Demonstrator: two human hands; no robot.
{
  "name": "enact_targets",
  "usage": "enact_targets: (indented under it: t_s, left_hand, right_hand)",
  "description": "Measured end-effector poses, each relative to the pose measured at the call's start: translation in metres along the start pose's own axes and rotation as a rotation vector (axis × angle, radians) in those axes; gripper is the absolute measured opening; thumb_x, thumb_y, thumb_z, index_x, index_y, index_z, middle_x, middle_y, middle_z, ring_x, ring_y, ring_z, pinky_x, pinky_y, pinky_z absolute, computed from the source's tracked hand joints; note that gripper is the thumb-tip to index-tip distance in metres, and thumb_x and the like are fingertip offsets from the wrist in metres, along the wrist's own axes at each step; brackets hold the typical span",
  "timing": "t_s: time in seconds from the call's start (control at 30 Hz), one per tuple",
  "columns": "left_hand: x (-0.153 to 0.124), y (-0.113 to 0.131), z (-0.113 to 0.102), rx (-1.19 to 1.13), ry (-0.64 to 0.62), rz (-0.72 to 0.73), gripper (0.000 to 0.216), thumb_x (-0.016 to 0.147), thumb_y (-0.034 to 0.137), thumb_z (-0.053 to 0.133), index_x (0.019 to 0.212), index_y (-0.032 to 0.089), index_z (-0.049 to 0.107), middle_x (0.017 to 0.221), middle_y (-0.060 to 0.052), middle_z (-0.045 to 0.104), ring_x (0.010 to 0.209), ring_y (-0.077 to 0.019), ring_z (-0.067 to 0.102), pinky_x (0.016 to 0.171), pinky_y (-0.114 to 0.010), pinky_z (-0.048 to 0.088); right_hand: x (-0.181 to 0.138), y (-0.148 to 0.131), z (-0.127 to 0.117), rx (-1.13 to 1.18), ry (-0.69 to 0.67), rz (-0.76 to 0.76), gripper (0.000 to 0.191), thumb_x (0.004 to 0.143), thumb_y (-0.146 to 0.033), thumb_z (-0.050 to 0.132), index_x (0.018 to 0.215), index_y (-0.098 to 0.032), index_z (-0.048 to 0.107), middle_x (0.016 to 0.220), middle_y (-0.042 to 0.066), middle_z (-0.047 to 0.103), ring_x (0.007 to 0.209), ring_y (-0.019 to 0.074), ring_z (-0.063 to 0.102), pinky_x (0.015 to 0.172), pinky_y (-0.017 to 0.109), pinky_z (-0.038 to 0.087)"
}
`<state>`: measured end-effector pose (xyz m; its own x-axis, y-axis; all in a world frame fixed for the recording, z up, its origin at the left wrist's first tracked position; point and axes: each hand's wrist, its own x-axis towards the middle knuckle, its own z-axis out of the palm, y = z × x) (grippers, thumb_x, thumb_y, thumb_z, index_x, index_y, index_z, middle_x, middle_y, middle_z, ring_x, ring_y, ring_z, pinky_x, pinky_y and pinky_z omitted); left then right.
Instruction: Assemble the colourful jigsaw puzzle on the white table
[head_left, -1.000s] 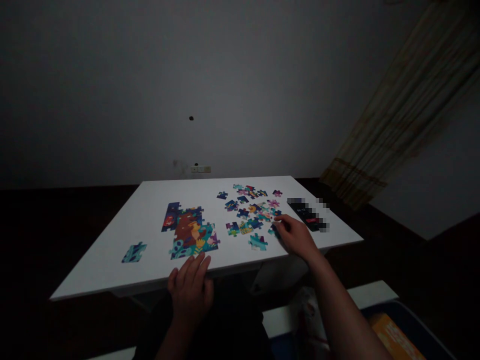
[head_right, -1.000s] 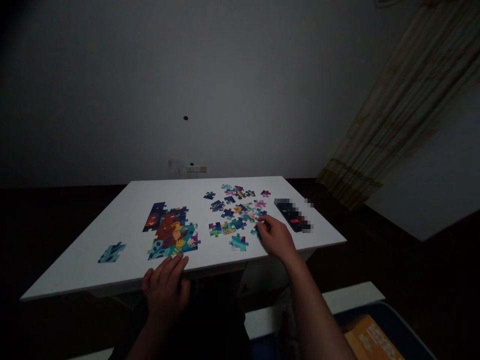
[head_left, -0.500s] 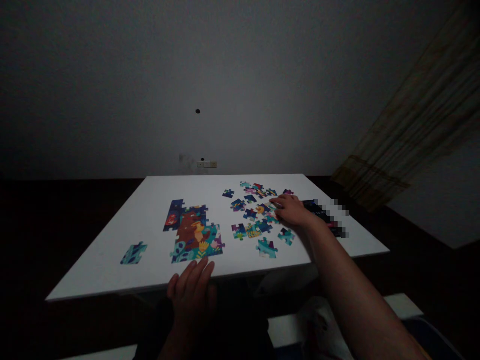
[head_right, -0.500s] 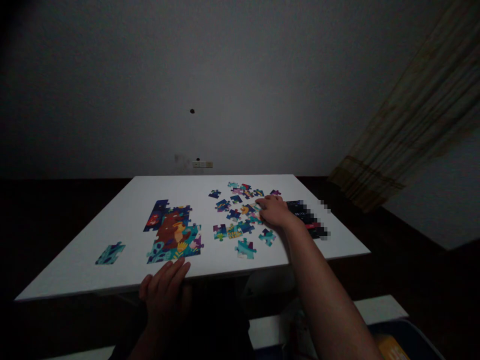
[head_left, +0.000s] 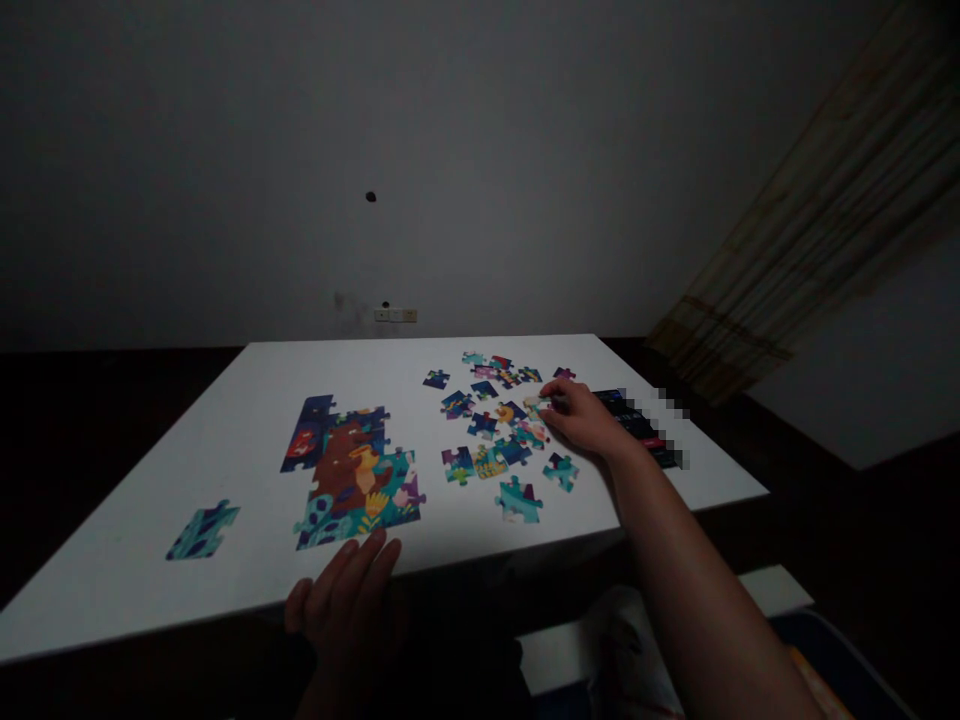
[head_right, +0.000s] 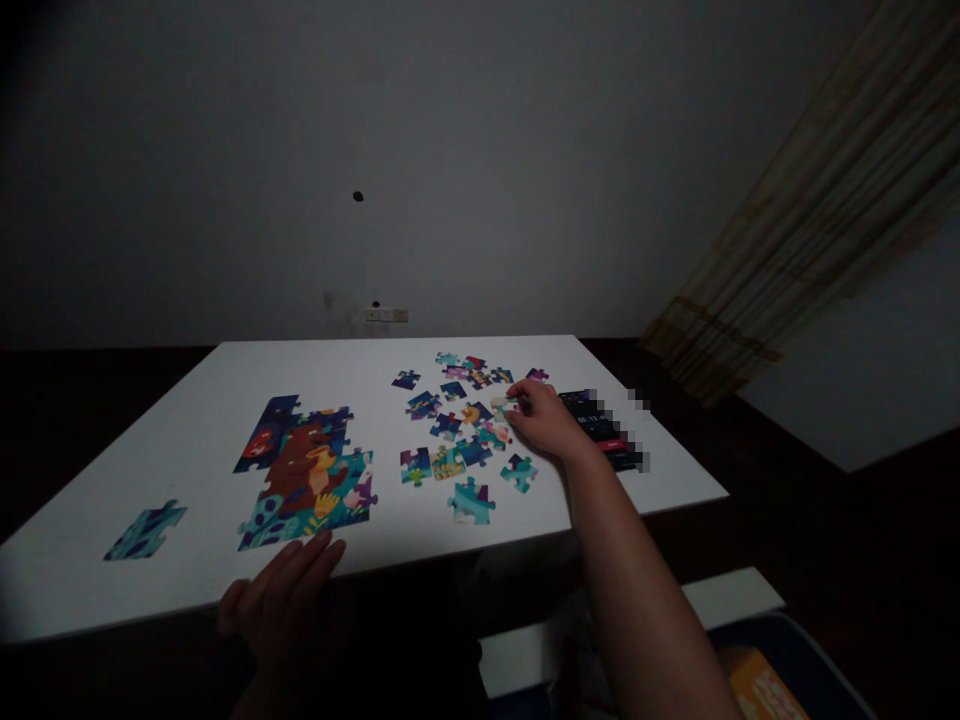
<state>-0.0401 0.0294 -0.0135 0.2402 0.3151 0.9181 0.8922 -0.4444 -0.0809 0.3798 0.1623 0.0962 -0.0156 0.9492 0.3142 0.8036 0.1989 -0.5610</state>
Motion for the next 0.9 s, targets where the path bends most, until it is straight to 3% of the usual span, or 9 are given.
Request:
enact_targets:
  t_s: [0.1, 0.3, 0.53, 0.77, 0.9]
  left_hand:
    - [0.001, 0.002, -0.001, 0.002, -0.006, -0.03, 0.029, 0.091, 0.024, 0.069, 0.12, 0.028, 0.072, 0.105, -0.002, 0.083, 0.103, -0.0243, 0.069, 0.112, -0.046, 0.03]
    - [-0.004, 0.002, 0.0, 0.002, -0.009, -0.011, 0.04, 0.088, 0.023, 0.073, 0.127, 0.029, 0.071, 0.108, -0.003, 0.082, 0.105, -0.0254, 0.069, 0.114, -0.047, 0.03]
    - [-0.004, 0.003, 0.003, -0.012, 0.012, -0.028, 0.04, 0.088, 0.021, 0.072, 0.128, 0.024, 0.072, 0.108, -0.007, 0.082, 0.108, -0.0257, 0.067, 0.118, -0.048, 0.028]
    - [-0.002, 0.007, 0.0, -0.032, -0.01, -0.079, 0.042, 0.09, 0.021, 0.073, 0.131, 0.027, 0.07, 0.111, -0.005, 0.082, 0.11, -0.0264, 0.067, 0.117, -0.048, 0.029]
    - [0.002, 0.009, -0.002, -0.025, -0.002, -0.06, 0.047, 0.09, 0.021, 0.072, 0.137, 0.026, 0.068, 0.11, -0.006, 0.082, 0.109, -0.027, 0.067, 0.118, -0.048, 0.029]
  right_hand:
    - [0.0, -0.008, -0.001, 0.043, 0.062, -0.005, 0.029, 0.088, -0.033, 0.067, 0.116, -0.026, 0.068, 0.122, 0.011, 0.072, 0.109, 0.0292, 0.068, 0.101, 0.046, 0.052]
    - [0.003, -0.016, 0.0, 0.056, 0.19, 0.002, 0.025, 0.088, -0.032, 0.064, 0.111, -0.024, 0.069, 0.105, 0.01, 0.074, 0.09, 0.0261, 0.067, 0.088, 0.043, 0.054]
    - [0.005, -0.009, 0.002, 0.054, 0.189, 0.003, 0.023, 0.089, -0.035, 0.064, 0.109, -0.024, 0.071, 0.108, 0.009, 0.073, 0.083, 0.0227, 0.065, 0.084, 0.041, 0.053]
    - [0.004, -0.01, 0.005, 0.049, 0.166, 0.013, 0.018, 0.089, -0.035, 0.065, 0.1, -0.022, 0.073, 0.101, 0.007, 0.073, 0.086, 0.0236, 0.065, 0.083, 0.04, 0.052]
    - [0.0, -0.017, 0.001, 0.035, 0.122, -0.038, 0.016, 0.092, -0.036, 0.068, 0.098, -0.023, 0.075, 0.102, 0.007, 0.071, 0.094, 0.0247, 0.066, 0.091, 0.042, 0.053]
